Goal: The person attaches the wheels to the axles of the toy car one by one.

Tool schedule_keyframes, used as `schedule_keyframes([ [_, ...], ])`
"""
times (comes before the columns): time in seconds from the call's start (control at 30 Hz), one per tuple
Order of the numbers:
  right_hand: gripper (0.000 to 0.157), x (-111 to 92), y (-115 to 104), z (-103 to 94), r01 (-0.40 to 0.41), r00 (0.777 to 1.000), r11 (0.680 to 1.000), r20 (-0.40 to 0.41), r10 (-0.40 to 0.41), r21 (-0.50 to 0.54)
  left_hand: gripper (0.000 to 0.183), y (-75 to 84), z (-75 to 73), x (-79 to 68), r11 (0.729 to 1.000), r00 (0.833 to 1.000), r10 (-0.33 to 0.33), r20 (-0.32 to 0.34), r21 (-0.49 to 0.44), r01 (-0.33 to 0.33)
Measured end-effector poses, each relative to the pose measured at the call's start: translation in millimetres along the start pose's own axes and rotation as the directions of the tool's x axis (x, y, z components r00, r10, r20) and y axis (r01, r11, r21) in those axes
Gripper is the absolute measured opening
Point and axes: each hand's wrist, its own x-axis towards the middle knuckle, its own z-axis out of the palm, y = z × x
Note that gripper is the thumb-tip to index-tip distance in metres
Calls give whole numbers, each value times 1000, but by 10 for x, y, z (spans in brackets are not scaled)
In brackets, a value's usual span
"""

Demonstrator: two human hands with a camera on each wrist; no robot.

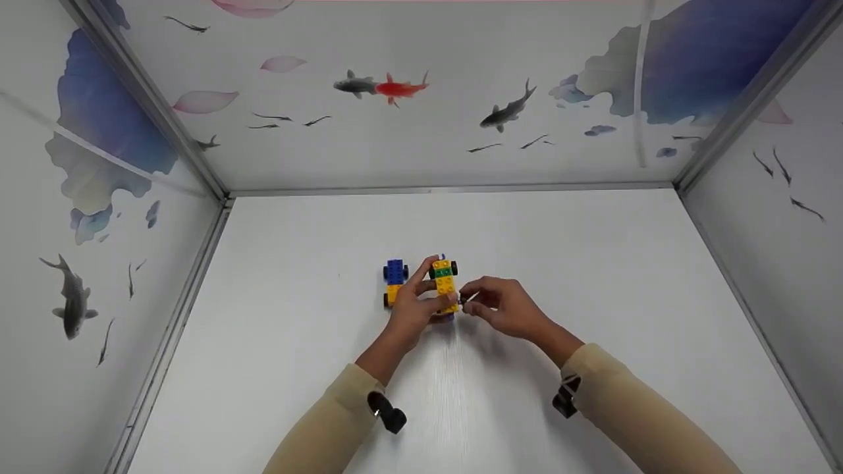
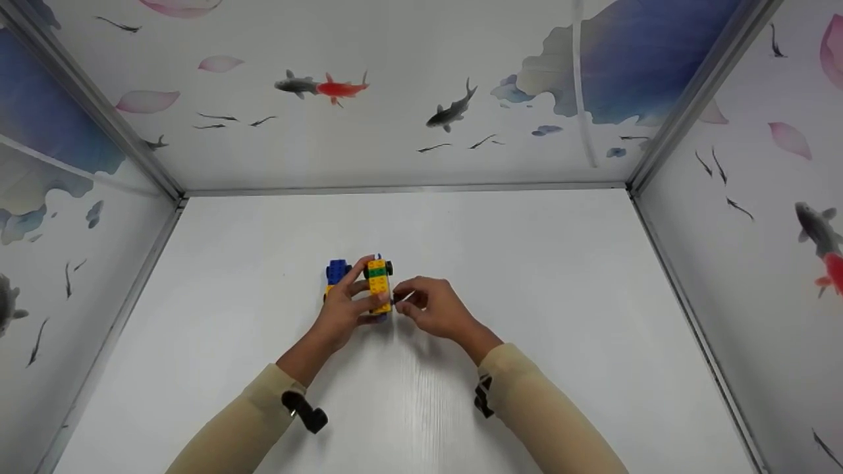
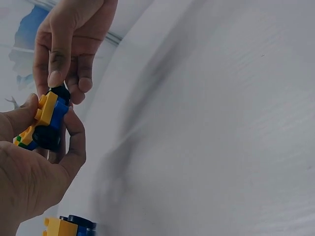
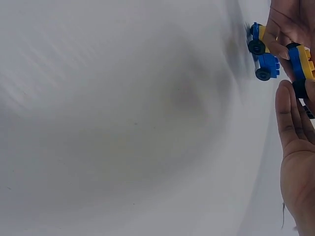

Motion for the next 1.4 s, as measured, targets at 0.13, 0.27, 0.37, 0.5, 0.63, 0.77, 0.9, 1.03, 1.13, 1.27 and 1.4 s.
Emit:
schedule_keyframes([
  [0.13,27,-13,4,8,-31,1000,999,3,31,15,86,-5,9,-2,1000,1000,1,1,-9,-1],
  [0.27,25,-19,-7,14,-45,999,998,-5,46,40,86,-14,21,11,1000,1000,12,9,-22,-12],
  [0.37,24,-20,-22,16,-45,999,997,-10,46,64,86,-20,26,18,999,1000,16,17,-31,-15],
  [0.5,22,-14,-48,23,-46,999,996,-11,47,80,86,-36,24,27,999,1000,20,24,-35,-19],
  [0.63,21,-7,-55,39,-47,999,996,-19,48,74,85,-55,19,42,999,999,36,29,-33,-35],
  [0.77,18,-5,-46,64,-42,999,998,-28,44,51,84,-74,20,45,999,999,38,23,-36,-37],
  [0.9,20,4,-53,88,-37,998,999,-40,38,31,84,-78,33,41,999,999,33,-2,-18,-33],
  [1.03,22,14,-62,111,-24,998,1000,-55,25,20,84,-59,53,34,1000,999,25,-35,7,-24],
  [1.13,22,17,-73,122,-22,998,1000,-63,22,6,86,-47,63,26,1000,999,18,-52,22,-17],
  [1.27,21,19,-77,127,-23,997,1000,-68,23,-4,87,-42,66,17,999,999,19,-48,32,-18],
  [1.4,22,19,-73,128,-23,997,1000,-67,23,-3,88,-35,64,7,1000,999,25,-33,19,-24],
])
